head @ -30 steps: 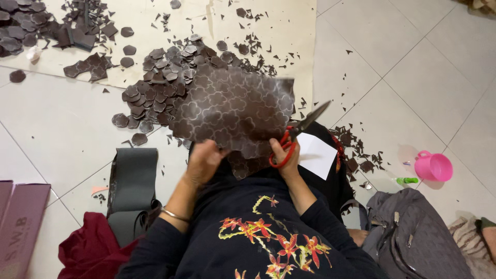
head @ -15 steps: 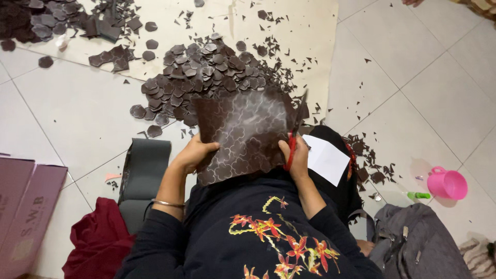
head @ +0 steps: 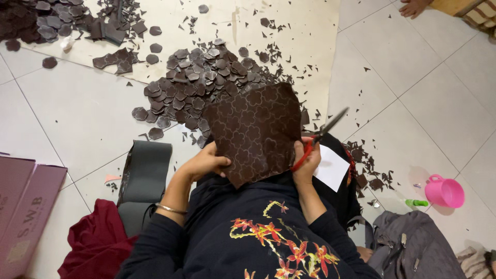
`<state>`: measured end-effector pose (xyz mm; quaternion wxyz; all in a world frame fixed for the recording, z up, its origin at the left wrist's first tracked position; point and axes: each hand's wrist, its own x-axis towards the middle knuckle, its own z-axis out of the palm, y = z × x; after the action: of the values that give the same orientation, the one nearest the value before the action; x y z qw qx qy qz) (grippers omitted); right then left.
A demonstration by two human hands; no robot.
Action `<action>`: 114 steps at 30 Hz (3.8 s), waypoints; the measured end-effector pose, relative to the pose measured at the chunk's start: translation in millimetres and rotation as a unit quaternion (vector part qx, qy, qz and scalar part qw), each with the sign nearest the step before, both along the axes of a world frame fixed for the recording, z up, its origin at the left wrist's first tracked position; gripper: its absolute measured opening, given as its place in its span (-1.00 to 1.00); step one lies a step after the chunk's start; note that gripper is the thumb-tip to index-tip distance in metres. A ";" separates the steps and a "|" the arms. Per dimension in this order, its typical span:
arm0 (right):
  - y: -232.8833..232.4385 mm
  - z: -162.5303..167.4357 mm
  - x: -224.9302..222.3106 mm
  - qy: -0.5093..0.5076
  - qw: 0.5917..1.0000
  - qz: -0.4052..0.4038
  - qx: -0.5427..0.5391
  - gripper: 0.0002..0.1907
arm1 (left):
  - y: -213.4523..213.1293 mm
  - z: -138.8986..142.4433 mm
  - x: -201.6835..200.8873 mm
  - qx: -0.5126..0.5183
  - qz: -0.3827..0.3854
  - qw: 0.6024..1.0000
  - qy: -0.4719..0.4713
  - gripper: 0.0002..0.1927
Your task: The person sits on the floor and uses red-handled scissors to cut flower-shaped pieces from a brown patterned sheet. Cut shapes are placed in a growing pile on the floor while scraps accumulate nearby.
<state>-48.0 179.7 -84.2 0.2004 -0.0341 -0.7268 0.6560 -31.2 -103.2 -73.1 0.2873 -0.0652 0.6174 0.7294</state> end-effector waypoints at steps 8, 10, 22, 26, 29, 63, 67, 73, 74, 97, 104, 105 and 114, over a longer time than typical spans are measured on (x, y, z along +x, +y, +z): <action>3.1 -2.5 3.2 0.010 1.000 -0.005 -0.024 -0.85 | 12.1 -13.4 0.1 0.156 0.137 0.977 -0.048 -0.54; 4.3 -5.4 1.5 0.017 0.999 -0.005 -0.038 -0.85 | 15.5 -13.8 2.4 0.084 0.105 0.991 0.018 -0.52; 13.7 -7.4 3.2 0.010 0.985 0.097 -0.142 -0.71 | -3.1 -6.2 -12.6 0.187 0.264 0.945 0.042 -0.70; 14.5 -8.5 13.1 -0.014 0.963 0.242 -0.122 -0.69 | -7.9 9.4 -16.5 0.250 0.321 0.906 0.115 -0.61; 8.1 -7.4 16.0 -0.098 0.920 0.359 -0.122 -0.67 | -7.2 18.2 -19.5 0.242 0.339 0.890 0.182 -0.60; 3.5 -11.4 19.4 -0.091 0.890 0.369 -0.253 -0.37 | 43.3 37.8 -19.4 0.235 0.162 0.941 0.184 -0.70; 7.2 -10.8 11.3 -0.122 0.875 0.282 -0.374 -0.60 | 45.6 22.3 -18.1 0.204 0.159 0.953 0.160 -0.71; 6.5 -4.8 0.0 -0.118 0.865 0.186 -0.450 -0.82 | 18.7 9.3 -15.5 0.126 0.126 0.969 0.172 -0.76; 5.9 -3.5 -1.4 -0.087 0.860 0.197 -0.463 -0.73 | 12.4 8.8 -14.6 0.093 0.122 0.973 0.174 -0.72; 27.4 10.6 2.6 0.066 0.964 0.115 -0.229 -0.64 | -24.4 7.0 1.3 0.052 0.114 0.978 0.165 -0.55; 46.4 114.3 3.5 0.099 0.989 0.101 -0.043 -0.72 | -53.8 15.7 14.5 0.183 0.058 0.977 0.092 -0.40; 47.7 134.2 5.2 0.098 0.991 0.093 -0.008 -0.73 | -59.4 17.2 17.5 0.225 0.037 0.970 0.089 -0.35; 22.4 261.2 -12.8 0.107 0.970 0.175 0.127 -0.79 | -50.1 42.7 29.7 0.083 -0.164 0.976 0.116 -0.37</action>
<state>-60.9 202.1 176.9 0.1620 0.1903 -0.7733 0.5827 -1.5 -153.3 -30.5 0.3335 0.1462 0.5861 0.7238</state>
